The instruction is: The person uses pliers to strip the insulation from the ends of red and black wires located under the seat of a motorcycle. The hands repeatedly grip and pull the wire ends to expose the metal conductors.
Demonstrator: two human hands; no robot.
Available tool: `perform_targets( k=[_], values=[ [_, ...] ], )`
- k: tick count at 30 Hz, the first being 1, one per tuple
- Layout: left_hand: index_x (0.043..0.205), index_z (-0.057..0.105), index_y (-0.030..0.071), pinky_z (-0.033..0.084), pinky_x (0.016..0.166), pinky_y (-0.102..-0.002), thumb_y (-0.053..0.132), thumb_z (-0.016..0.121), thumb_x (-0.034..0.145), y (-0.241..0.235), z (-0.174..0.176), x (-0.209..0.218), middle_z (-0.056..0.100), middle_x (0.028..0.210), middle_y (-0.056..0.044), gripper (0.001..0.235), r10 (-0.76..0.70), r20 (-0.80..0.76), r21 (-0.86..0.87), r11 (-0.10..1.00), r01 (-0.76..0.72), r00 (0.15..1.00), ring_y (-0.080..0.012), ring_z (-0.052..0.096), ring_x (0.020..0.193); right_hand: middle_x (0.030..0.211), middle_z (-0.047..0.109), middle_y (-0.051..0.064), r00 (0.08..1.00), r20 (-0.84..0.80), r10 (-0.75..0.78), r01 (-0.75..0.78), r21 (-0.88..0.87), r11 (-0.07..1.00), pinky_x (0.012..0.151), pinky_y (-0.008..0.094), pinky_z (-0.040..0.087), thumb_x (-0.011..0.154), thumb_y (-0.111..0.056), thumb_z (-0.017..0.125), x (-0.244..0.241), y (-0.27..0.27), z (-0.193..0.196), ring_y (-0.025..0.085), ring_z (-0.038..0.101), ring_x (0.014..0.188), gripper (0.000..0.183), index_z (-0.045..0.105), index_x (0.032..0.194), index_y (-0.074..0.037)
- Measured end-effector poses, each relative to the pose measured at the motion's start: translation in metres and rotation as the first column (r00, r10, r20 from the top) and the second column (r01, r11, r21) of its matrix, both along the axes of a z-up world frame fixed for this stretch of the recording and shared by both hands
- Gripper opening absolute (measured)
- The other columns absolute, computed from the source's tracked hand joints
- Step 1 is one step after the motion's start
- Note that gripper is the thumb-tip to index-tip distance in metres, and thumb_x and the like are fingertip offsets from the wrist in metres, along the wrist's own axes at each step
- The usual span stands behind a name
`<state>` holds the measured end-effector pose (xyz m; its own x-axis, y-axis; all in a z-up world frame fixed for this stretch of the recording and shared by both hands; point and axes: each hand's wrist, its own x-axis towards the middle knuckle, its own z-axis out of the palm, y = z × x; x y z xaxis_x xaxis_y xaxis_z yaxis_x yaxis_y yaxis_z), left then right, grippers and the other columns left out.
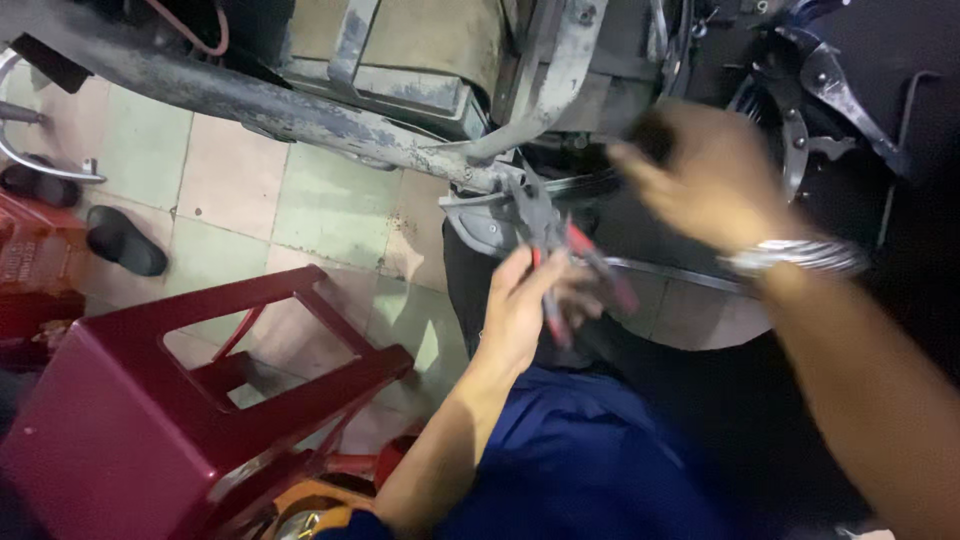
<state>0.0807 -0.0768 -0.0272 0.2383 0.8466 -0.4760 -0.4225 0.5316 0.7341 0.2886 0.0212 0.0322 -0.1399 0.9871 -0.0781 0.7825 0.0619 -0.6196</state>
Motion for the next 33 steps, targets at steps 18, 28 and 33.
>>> perform_targets(
  k=[18, 28, 33],
  values=[
    [0.111, 0.054, 0.001, 0.049, 0.045, -0.026, 0.022, 0.054, 0.104, -0.043, -0.014, -0.06, 0.074, 0.096, -0.022, 0.021, 0.0, -0.078, -0.069, 0.998, -0.006, 0.997, -0.0235, 0.071, 0.06, 0.089, 0.07, 0.021, 0.986, -0.153, 0.073, 0.004, 0.456, 0.89, 0.072, 0.052, 0.055, 0.077, -0.003, 0.075, -0.129, 0.043, -0.081, 0.044, 0.068, 0.083, 0.01, 0.07, 0.085, -0.001],
    [0.111, 0.055, 0.001, 0.049, 0.044, -0.026, 0.022, 0.054, 0.105, -0.041, -0.005, -0.05, 0.075, 0.096, -0.021, 0.022, -0.055, -0.073, -0.068, 0.996, 0.05, 0.996, -0.0227, 0.072, 0.06, 0.084, 0.071, 0.02, 0.996, -0.085, -0.028, 0.055, 0.344, 0.938, 0.071, 0.051, 0.055, 0.078, -0.011, 0.077, -0.128, 0.041, -0.077, 0.043, 0.068, 0.081, 0.009, 0.075, 0.083, -0.005],
    [0.111, 0.055, 0.0, 0.049, 0.045, -0.027, 0.022, 0.054, 0.106, -0.045, -0.005, -0.053, 0.075, 0.097, -0.021, 0.022, -0.057, -0.087, -0.051, 0.997, 0.053, 0.995, -0.0227, 0.071, 0.06, 0.087, 0.072, 0.021, 0.989, -0.094, 0.116, -0.068, 0.41, 0.91, 0.073, 0.05, 0.054, 0.078, -0.006, 0.075, -0.128, 0.047, -0.07, 0.042, 0.068, 0.083, 0.006, 0.076, 0.083, -0.003]
  ],
)
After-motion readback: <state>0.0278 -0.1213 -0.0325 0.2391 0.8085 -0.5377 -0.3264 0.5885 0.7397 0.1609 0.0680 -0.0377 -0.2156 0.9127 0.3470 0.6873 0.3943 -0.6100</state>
